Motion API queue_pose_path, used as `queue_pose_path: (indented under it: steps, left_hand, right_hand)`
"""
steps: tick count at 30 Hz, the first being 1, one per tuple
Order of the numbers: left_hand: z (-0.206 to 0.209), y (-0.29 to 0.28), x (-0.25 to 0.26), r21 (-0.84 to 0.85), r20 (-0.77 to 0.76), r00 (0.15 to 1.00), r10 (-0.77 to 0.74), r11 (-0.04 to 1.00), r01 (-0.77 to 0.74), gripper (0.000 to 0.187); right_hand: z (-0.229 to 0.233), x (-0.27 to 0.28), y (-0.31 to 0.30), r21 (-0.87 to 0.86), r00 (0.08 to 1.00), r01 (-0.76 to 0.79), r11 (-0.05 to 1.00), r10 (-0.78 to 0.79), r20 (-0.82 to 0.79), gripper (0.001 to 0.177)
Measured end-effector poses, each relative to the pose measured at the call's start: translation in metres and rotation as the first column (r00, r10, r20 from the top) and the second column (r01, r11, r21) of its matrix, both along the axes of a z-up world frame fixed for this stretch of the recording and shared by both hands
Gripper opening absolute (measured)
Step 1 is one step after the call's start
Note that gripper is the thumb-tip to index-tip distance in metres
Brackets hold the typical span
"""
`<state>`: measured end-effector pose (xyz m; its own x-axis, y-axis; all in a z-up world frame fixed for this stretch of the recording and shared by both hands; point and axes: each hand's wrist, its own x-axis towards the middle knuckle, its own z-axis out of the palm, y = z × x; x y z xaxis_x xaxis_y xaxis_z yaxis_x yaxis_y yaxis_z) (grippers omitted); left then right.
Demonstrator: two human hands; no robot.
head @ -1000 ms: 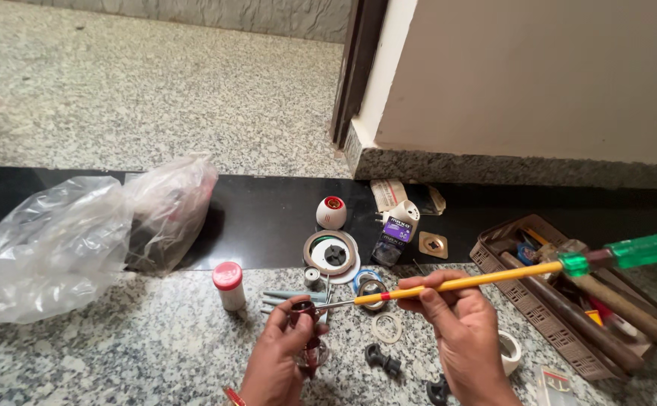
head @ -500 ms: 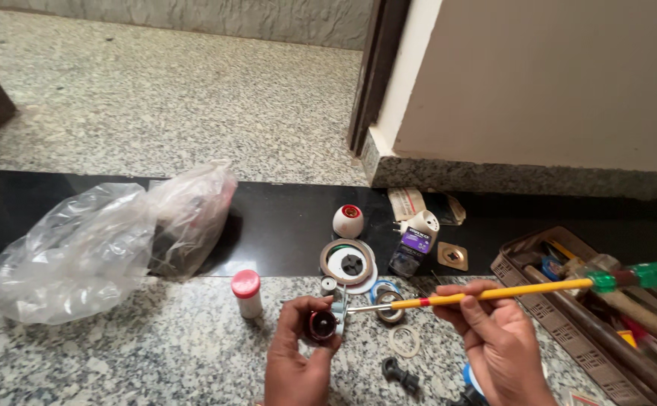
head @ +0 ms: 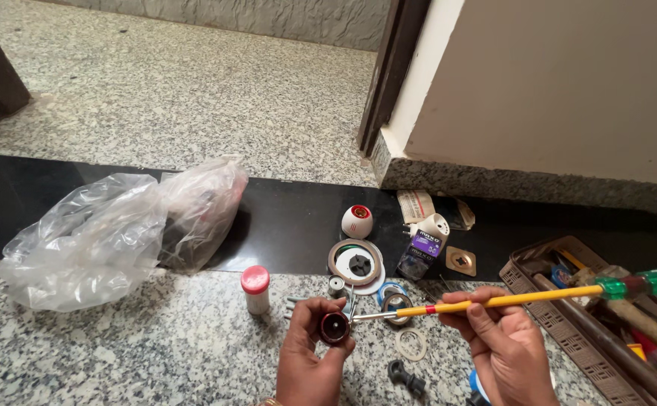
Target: The person sits on the floor and handles various small hardware items, including a plastic case, a red cylindrical object, and a screwdriver. They open the case, pick up the red object, and use the screwdriver to manipulate it before setting it down.
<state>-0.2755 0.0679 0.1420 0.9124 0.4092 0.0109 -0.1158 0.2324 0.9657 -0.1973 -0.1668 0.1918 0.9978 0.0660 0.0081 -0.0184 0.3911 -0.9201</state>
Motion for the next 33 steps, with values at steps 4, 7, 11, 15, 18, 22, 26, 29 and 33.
queue_pose_path:
  steps: [4,7,11,15,18,22,26,29,33]
  left_hand:
    - [-0.004,-0.005,0.001,0.023,0.022,0.999,0.035,0.999,-0.036,0.055]
    - [-0.003,-0.008,0.0,0.038,-0.069,0.997,0.038,0.999,-0.036,0.054]
    - [0.002,-0.007,0.0,0.109,-0.178,0.984,0.018,0.994,0.001,0.052]
    - [-0.002,-0.008,0.002,0.112,-0.173,0.985,0.0,0.994,0.019,0.05]
    - [-0.013,-0.01,0.006,0.045,-0.114,0.993,-0.014,0.999,0.019,0.048]
    - [-0.033,-0.01,0.011,-0.286,-0.14,0.988,-0.063,0.958,0.021,0.048]
    - [-0.047,-0.005,0.015,-0.561,-0.009,0.991,-0.13,0.822,0.103,0.046]
    - [-0.046,-0.003,0.012,-0.632,-0.09,0.976,-0.199,0.769,0.099,0.04]
    - [-0.031,-0.001,0.006,-0.613,-0.211,0.952,-0.221,0.788,0.047,0.039]
  right_hand:
    - [-0.008,0.007,-0.005,-0.017,1.0,-0.003,1.0,0.004,0.026,0.009]
    - [-0.015,0.012,-0.009,-0.039,1.0,0.013,0.999,-0.013,-0.004,0.009]
    - [-0.021,0.018,-0.013,-0.064,0.999,0.026,0.998,-0.028,-0.018,0.009]
    - [-0.021,0.019,-0.013,-0.092,0.999,0.038,0.995,-0.042,-0.033,0.009]
    - [-0.018,0.018,-0.012,-0.089,0.998,0.048,0.995,-0.051,-0.027,0.009]
    - [-0.009,0.015,-0.008,-0.084,0.997,0.067,0.994,-0.069,-0.031,0.009]
    - [0.002,0.009,-0.003,-0.086,0.997,0.074,0.994,-0.074,0.0,0.009]
    - [0.008,0.005,0.002,-0.075,0.998,0.028,0.997,-0.024,0.055,0.01]
    - [0.012,-0.003,0.008,-0.138,0.998,0.028,0.99,-0.021,0.052,0.01]
